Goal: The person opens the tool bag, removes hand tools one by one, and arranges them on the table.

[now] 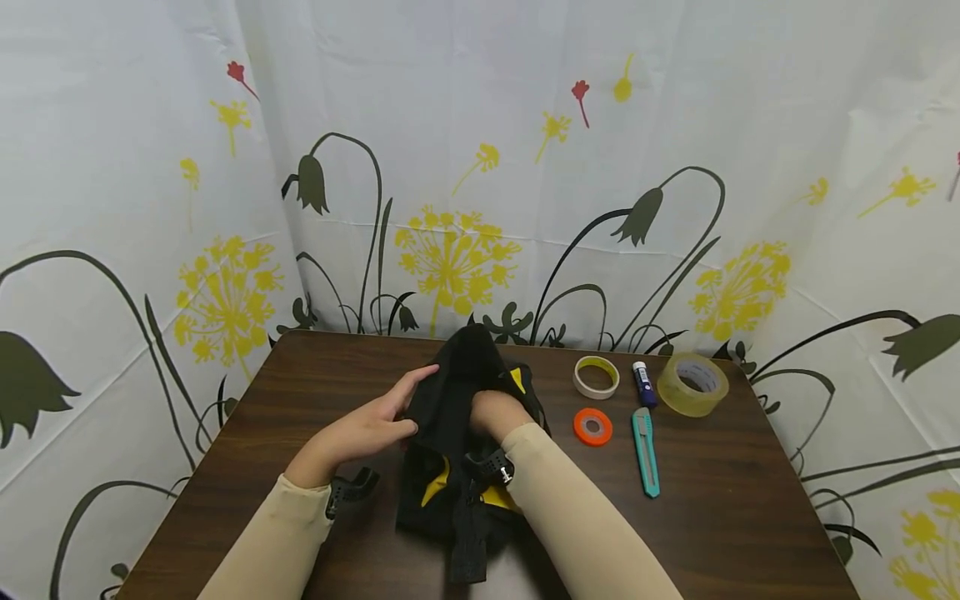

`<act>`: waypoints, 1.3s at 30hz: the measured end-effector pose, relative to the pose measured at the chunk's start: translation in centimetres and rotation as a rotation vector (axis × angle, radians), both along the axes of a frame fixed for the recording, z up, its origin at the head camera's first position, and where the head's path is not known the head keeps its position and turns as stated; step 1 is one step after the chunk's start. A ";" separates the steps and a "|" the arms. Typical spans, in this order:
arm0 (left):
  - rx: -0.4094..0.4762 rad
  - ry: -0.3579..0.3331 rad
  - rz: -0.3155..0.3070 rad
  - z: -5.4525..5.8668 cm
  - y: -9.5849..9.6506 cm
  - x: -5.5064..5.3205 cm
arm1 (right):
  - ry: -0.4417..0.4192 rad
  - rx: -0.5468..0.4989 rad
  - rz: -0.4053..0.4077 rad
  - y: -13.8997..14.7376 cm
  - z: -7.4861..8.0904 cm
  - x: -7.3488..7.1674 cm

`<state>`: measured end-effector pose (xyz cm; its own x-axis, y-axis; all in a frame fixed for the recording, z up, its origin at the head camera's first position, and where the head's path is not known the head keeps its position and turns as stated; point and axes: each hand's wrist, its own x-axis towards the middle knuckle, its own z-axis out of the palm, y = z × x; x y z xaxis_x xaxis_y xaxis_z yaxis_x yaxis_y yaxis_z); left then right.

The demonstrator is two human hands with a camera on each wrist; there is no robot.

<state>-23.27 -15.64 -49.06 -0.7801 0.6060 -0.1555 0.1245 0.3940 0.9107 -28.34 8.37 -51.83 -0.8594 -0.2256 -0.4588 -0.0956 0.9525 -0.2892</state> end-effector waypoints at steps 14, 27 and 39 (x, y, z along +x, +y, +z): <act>0.030 -0.022 -0.012 0.3 0.0 0.1 | 0.236 -0.054 0.053 0.1 5.1 2.0; -0.011 0.004 0.000 0.2 0.1 -0.1 | 0.378 -0.488 -0.133 4.3 6.9 5.1; 0.000 0.005 -0.003 0.2 0.4 0.0 | 0.351 -1.002 -0.308 9.9 4.8 6.6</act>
<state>-23.24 -15.24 -48.88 -0.7788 0.6087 -0.1514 0.1305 0.3933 0.9101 -21.78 18.22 -47.04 -0.9894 -0.1125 0.0922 -0.1222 0.2991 -0.9464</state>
